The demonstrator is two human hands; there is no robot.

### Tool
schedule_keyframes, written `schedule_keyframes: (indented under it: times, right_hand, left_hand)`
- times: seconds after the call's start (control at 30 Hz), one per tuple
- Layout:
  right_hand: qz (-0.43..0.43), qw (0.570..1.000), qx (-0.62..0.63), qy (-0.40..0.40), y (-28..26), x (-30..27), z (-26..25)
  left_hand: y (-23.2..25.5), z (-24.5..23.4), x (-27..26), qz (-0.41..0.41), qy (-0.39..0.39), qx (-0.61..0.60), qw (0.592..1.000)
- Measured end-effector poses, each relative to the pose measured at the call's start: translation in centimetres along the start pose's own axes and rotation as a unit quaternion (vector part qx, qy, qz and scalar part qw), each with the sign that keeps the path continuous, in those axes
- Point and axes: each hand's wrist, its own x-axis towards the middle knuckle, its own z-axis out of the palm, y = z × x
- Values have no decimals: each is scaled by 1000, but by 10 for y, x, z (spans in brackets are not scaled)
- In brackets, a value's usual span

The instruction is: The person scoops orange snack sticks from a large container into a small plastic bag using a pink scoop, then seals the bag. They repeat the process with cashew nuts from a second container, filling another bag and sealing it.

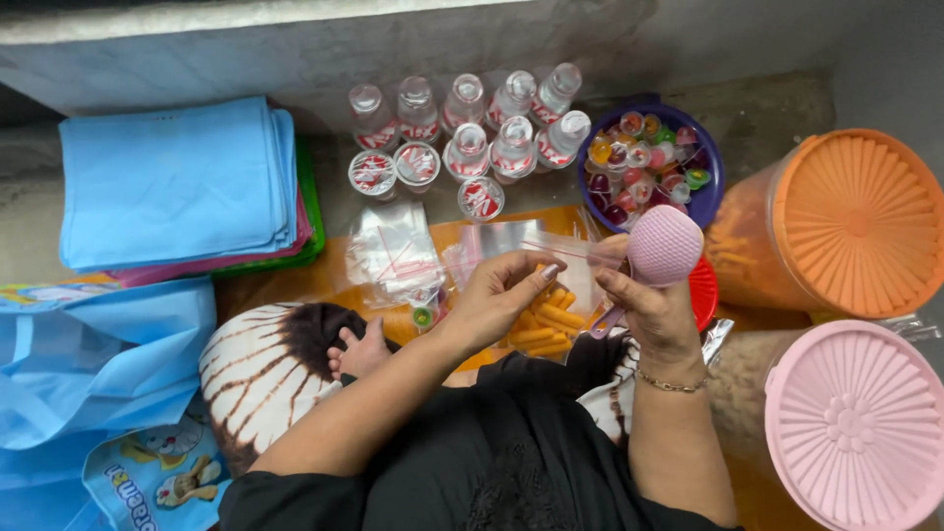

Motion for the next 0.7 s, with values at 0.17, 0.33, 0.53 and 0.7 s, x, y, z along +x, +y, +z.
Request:
schedule_keyframes:
  times: [0.17, 0.33, 0.53, 0.7]
  right_hand:
    - [-35, 999, -36, 6, 32, -12, 2]
    - [-25, 994, -101, -15, 34, -22, 20]
    - [60, 989, -132, 11, 32, -22, 69]
    - [123, 984, -119, -43, 57, -20, 85]
  left_hand:
    - [5, -17, -32, 10, 30, 30, 999]
    - [-14, -45, -48, 17, 58, 30, 998]
    - [-36, -79, -55, 37, 112, 78, 990]
    - [-75, -109, -61, -30, 157, 68, 985]
